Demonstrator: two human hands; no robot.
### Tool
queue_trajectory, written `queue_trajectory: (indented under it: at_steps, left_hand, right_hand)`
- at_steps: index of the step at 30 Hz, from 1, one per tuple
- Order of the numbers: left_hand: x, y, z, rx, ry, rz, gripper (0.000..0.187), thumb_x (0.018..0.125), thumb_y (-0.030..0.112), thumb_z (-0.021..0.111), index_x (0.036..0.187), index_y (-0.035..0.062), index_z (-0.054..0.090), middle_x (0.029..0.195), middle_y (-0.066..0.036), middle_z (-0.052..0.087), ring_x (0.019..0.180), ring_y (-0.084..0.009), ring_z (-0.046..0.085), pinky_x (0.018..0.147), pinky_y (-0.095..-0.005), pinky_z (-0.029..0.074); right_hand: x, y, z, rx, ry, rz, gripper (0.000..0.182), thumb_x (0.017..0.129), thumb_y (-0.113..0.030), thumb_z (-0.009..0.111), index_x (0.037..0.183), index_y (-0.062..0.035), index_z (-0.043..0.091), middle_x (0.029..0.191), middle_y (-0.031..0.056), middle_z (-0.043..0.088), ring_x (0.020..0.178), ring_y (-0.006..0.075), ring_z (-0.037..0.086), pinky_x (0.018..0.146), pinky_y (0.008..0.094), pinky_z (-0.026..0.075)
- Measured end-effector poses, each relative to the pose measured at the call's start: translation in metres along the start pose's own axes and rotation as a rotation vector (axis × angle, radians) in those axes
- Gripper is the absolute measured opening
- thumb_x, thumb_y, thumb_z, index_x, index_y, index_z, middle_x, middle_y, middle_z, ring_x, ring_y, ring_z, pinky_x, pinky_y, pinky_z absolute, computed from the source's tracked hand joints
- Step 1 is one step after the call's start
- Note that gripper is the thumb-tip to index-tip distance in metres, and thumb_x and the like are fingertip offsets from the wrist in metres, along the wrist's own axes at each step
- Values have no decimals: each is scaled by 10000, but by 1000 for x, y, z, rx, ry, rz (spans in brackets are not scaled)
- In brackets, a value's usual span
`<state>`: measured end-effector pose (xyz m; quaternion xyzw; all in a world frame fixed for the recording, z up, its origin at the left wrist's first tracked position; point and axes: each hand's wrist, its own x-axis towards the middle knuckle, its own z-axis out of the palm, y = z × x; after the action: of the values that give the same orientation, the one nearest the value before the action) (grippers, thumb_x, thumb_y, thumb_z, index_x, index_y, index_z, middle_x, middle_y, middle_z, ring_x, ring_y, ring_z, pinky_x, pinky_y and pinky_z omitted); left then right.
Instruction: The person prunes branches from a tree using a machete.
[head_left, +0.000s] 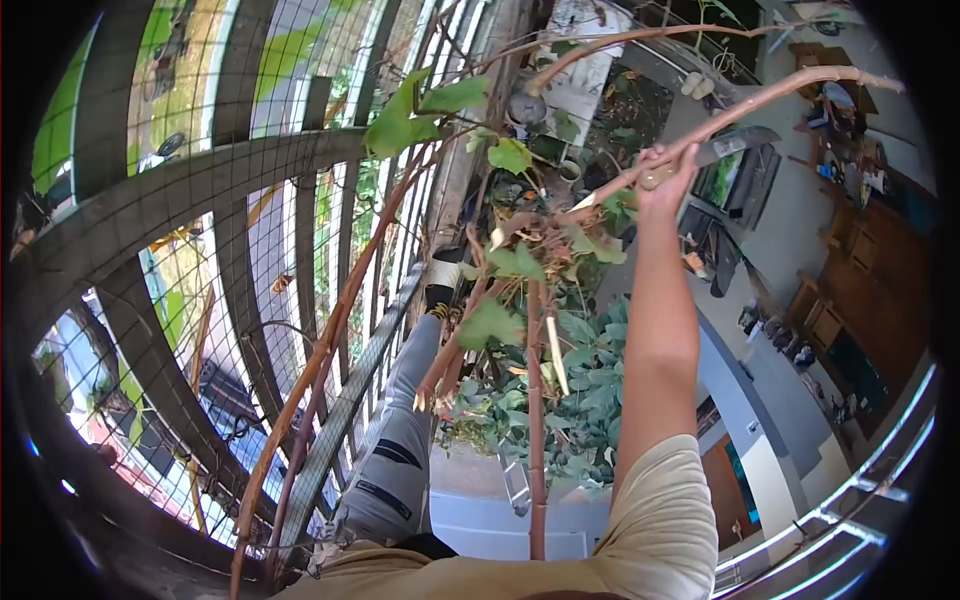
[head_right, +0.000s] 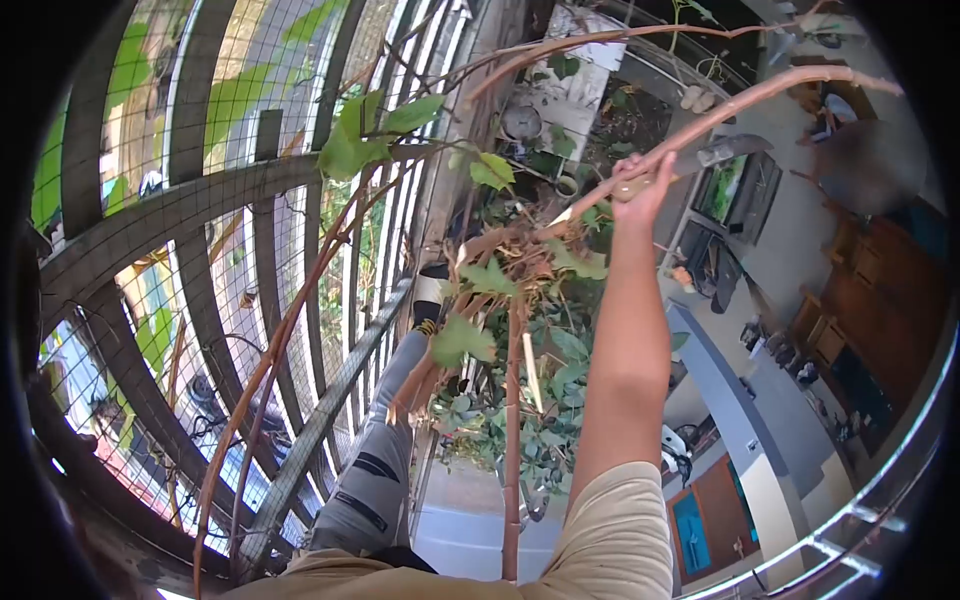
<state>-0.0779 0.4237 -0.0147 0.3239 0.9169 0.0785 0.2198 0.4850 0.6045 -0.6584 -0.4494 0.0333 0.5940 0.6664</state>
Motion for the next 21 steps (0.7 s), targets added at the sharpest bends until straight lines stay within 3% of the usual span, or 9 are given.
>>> queue_trajectory:
  at_steps: [4, 8, 10, 11, 15, 20, 21]
  left_hand:
    - [-8, 37, 16, 85, -29, 154, 911, 967, 399, 679, 1689, 117, 200, 1756, -196, 147, 1548, -363, 317, 1257, -556, 247]
    - [-14, 86, 49, 101, -11, 382, 1011, 951, 497, 712, 1708, 151, 138, 1765, -203, 105, 1570, -395, 271, 1262, -619, 225]
    - [-35, 114, 52, 150, 10, 455, 1062, 943, 547, 728, 1717, 169, 107, 1769, -207, 84, 1581, -411, 249, 1264, -650, 215]
    - [-42, 113, 60, 77, 10, 447, 894, 1008, 507, 632, 1705, 141, 207, 1739, -232, 210, 1599, -369, 224, 1299, -574, 158]
    - [-27, 115, 68, -199, -104, 670, 820, 1033, 427, 612, 1701, 146, 230, 1746, -220, 185, 1605, -357, 202, 1312, -555, 136]
    - [-11, 90, 59, -258, -184, 642, 782, 1033, 148, 493, 1713, 98, 111, 1761, -204, 138, 1550, -336, 331, 1154, -429, 439]
    - [-21, 105, 56, -79, -137, 746, 782, 1037, 260, 555, 1707, 128, 171, 1761, -202, 132, 1574, -350, 275, 1216, -497, 357]
  right_hand:
    - [-52, -3, -2, -52, 113, -153, 435, 1019, -559, 649, 996, -142, 529, 655, 53, 526, 589, 202, 537, 571, 359, 455]
    - [-81, -9, -13, -36, 178, -220, 436, 1020, -568, 649, 1036, -146, 537, 663, 54, 528, 604, 190, 554, 573, 336, 450]
    - [-94, -4, -7, 37, 302, -140, 449, 1004, -563, 679, 1063, -138, 545, 703, 43, 544, 624, 182, 566, 581, 326, 452]
    - [-103, 8, -9, 49, 311, -145, 469, 989, -584, 688, 1042, -140, 545, 711, 45, 548, 644, 183, 573, 584, 327, 458]
    - [-119, 41, -6, 45, 295, -188, 427, 991, -532, 715, 1046, -133, 573, 772, 46, 590, 678, 185, 594, 622, 326, 478]
    - [-154, 49, -4, 31, 285, -182, 354, 1017, -463, 706, 1075, -133, 594, 839, 43, 635, 775, 179, 621, 689, 329, 490]
    - [-164, 46, -4, 25, 290, -156, 361, 1018, -460, 706, 1050, -111, 618, 852, 49, 638, 789, 175, 617, 728, 326, 484]
